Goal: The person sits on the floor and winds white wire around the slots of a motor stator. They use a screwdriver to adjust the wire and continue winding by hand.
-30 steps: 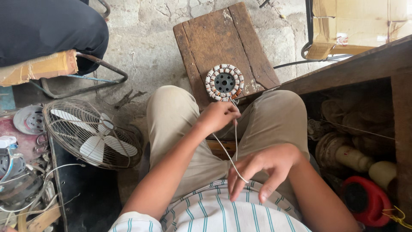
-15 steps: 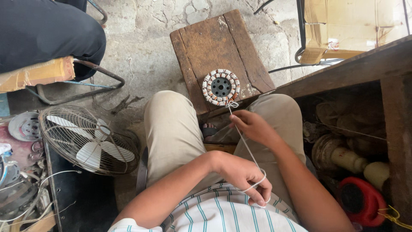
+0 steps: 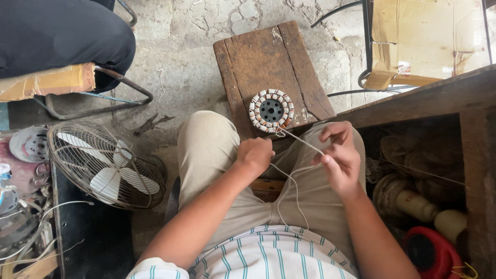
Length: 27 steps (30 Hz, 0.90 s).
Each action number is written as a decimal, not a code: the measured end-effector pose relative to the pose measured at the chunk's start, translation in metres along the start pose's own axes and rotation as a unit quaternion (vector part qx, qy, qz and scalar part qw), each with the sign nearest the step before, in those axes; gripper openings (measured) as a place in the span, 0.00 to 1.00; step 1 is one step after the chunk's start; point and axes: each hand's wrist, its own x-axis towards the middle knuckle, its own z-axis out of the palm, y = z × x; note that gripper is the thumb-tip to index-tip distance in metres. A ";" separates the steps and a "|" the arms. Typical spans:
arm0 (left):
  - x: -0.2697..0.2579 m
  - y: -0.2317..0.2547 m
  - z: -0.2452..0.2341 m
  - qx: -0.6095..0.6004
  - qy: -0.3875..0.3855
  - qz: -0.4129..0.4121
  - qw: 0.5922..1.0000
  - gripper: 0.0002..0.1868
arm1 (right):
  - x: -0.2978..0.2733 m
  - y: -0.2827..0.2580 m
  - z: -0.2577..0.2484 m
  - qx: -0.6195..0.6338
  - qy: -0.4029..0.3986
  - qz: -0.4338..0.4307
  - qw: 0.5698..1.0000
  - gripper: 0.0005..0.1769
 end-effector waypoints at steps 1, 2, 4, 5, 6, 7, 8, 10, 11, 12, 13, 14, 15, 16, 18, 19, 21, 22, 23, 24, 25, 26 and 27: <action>-0.001 0.000 -0.002 -0.008 0.027 -0.005 1.000 0.14 | 0.000 -0.006 0.005 -0.005 0.005 -0.023 1.000 0.21; -0.002 0.001 -0.004 -0.017 0.055 -0.010 0.998 0.14 | 0.001 -0.010 0.008 -0.010 0.010 -0.046 0.999 0.23; -0.005 0.001 -0.010 -0.029 0.119 0.002 0.992 0.13 | 0.003 -0.013 0.013 0.118 -0.009 -0.029 0.993 0.22; -0.006 0.002 -0.013 -0.035 0.151 0.008 0.988 0.12 | 0.002 -0.013 0.014 0.181 -0.019 -0.020 0.983 0.21; -0.007 0.003 -0.016 -0.044 0.160 0.008 0.986 0.12 | 0.001 -0.015 0.013 0.175 -0.025 -0.007 0.984 0.21; -0.007 0.004 -0.019 -0.053 0.170 0.008 0.984 0.12 | -0.002 -0.016 0.011 0.169 -0.030 0.006 0.985 0.20; -0.008 0.005 -0.023 -0.062 0.179 0.007 0.982 0.12 | -0.004 -0.016 0.010 0.163 -0.035 0.019 0.986 0.20; -0.010 0.008 -0.029 -0.073 0.197 0.013 0.978 0.12 | -0.010 -0.018 0.008 0.137 -0.044 0.010 0.989 0.20; -0.010 0.011 -0.031 -0.079 0.205 0.017 0.975 0.13 | -0.013 -0.019 0.006 0.124 -0.048 0.006 0.991 0.19; -0.011 0.013 -0.034 -0.090 0.199 0.006 0.976 0.12 | -0.015 -0.019 0.006 0.126 -0.052 0.012 0.991 0.19; -0.011 0.015 -0.036 -0.101 0.194 -0.004 0.976 0.11 | -0.016 -0.020 0.005 0.129 -0.056 0.018 0.990 0.19; -0.012 0.016 -0.037 -0.112 0.188 -0.015 0.976 0.11 | -0.017 -0.021 0.005 0.131 -0.060 0.024 0.989 0.19; -0.012 0.017 -0.039 -0.116 0.204 -0.003 0.972 0.10 | -0.018 -0.023 0.006 0.140 -0.056 0.038 0.988 0.19; -0.013 0.018 -0.041 -0.120 0.220 0.008 0.968 0.10 | -0.019 -0.026 0.006 0.148 -0.052 0.052 0.986 0.19; -0.013 0.019 -0.043 -0.129 0.241 0.027 0.962 0.10 | -0.020 -0.031 0.006 0.168 -0.054 0.078 0.981 0.19; -0.013 0.020 -0.044 -0.133 0.246 0.033 0.959 0.10 | -0.020 -0.035 0.005 0.180 -0.059 0.090 0.978 0.20; -0.013 0.020 -0.045 -0.128 0.252 0.041 0.958 0.10 | -0.021 -0.041 0.004 0.195 -0.071 0.119 0.971 0.19; -0.012 0.020 -0.045 -0.118 0.251 0.042 0.960 0.10 | -0.022 -0.043 0.005 0.198 -0.077 0.136 0.968 0.19; -0.012 0.020 -0.045 -0.109 0.251 0.044 0.961 0.10 | -0.022 -0.045 0.006 0.200 -0.083 0.154 0.964 0.19; -0.011 0.020 -0.045 -0.109 0.243 0.038 0.963 0.09 | -0.022 -0.046 0.007 0.206 -0.080 0.183 0.958 0.19; -0.010 0.021 -0.045 -0.110 0.235 0.033 0.965 0.09 | -0.022 -0.047 0.007 0.212 -0.076 0.213 0.951 0.18; -0.009 0.021 -0.045 -0.111 0.227 0.028 0.967 0.09 | -0.022 -0.047 0.007 0.217 -0.073 0.242 0.943 0.18; -0.009 0.021 -0.045 -0.111 0.230 0.027 0.967 0.08 | -0.022 -0.047 0.007 0.200 -0.079 0.289 0.933 0.18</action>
